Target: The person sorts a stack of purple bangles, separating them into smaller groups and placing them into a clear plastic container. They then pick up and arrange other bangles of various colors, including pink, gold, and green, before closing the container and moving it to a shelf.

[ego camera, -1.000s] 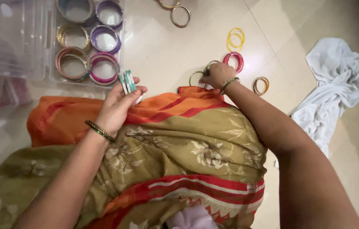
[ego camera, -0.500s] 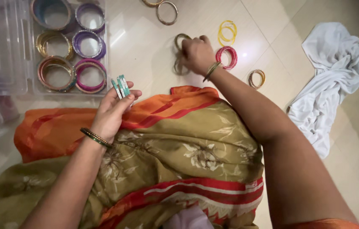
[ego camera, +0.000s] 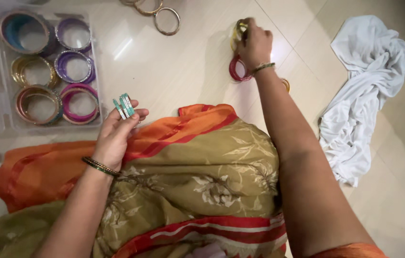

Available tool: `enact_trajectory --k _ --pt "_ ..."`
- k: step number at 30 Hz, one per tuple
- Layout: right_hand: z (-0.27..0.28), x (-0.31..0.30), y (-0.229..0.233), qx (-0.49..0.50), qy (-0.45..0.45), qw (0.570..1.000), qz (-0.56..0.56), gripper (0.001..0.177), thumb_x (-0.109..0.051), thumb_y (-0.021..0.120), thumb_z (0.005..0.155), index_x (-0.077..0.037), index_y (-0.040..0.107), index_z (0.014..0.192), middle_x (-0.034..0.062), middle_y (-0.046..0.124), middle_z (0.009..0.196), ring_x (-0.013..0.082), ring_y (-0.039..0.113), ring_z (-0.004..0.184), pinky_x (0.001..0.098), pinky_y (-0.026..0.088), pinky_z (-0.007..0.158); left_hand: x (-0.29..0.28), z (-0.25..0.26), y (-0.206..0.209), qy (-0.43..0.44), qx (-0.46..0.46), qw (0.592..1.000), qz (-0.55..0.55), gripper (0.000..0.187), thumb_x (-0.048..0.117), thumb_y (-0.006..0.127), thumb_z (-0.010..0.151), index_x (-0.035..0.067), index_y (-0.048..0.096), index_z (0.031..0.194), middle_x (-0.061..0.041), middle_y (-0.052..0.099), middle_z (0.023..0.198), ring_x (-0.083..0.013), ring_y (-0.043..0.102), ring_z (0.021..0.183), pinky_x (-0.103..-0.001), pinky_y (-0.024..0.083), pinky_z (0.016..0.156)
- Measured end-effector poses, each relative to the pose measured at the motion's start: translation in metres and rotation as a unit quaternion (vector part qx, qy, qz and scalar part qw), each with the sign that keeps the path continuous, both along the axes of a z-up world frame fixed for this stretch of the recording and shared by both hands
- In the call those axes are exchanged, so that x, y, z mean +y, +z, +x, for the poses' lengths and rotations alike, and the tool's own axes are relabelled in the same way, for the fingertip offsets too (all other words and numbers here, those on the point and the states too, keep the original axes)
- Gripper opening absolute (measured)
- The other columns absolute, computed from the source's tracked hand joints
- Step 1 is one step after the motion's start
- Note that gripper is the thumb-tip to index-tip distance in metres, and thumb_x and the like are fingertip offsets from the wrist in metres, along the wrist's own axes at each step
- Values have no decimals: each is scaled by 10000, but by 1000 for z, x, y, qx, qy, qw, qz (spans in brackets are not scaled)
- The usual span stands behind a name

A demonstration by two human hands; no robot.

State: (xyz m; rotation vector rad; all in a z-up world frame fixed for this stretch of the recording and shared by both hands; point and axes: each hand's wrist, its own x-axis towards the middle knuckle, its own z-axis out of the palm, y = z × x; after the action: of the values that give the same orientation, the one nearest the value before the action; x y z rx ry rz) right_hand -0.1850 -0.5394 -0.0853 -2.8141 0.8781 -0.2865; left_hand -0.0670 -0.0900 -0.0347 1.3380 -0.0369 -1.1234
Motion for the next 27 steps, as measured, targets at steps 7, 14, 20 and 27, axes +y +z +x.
enact_trajectory --k 7,14,20,27 --pt "31 41 26 89 60 990 -96 280 -140 754 848 -86 651 1103 112 665 1126 290 610 1082 484 411 966 1 6 -8 27 27 999 -13 413 200 609 986 93 550 1380 -33 726 1175 -69 639 1064 -199 456 741" --pt "124 92 9 62 308 935 -164 566 -63 658 959 -150 525 1502 98 533 1509 307 513 1356 463 440 1076 11 10 -20 62 29 995 -72 413 152 616 988 42 540 1379 -63 723 1156 -68 621 968 -199 449 687" --pt "199 110 -9 116 305 916 -235 789 -268 740 793 -192 441 1519 119 430 1535 404 378 1375 621 334 1027 6 5 -36 71 25 992 -101 434 135 634 999 17 542 1406 -87 719 1175 -122 557 964 -250 452 809" --pt "190 104 -17 152 290 931 -160 205 -211 723 907 -140 738 1099 100 592 1397 354 415 1407 568 296 1176 1 5 -36 80 34 991 -103 429 155 630 981 19 529 1376 -60 720 1170 -97 637 1132 -246 483 1011"
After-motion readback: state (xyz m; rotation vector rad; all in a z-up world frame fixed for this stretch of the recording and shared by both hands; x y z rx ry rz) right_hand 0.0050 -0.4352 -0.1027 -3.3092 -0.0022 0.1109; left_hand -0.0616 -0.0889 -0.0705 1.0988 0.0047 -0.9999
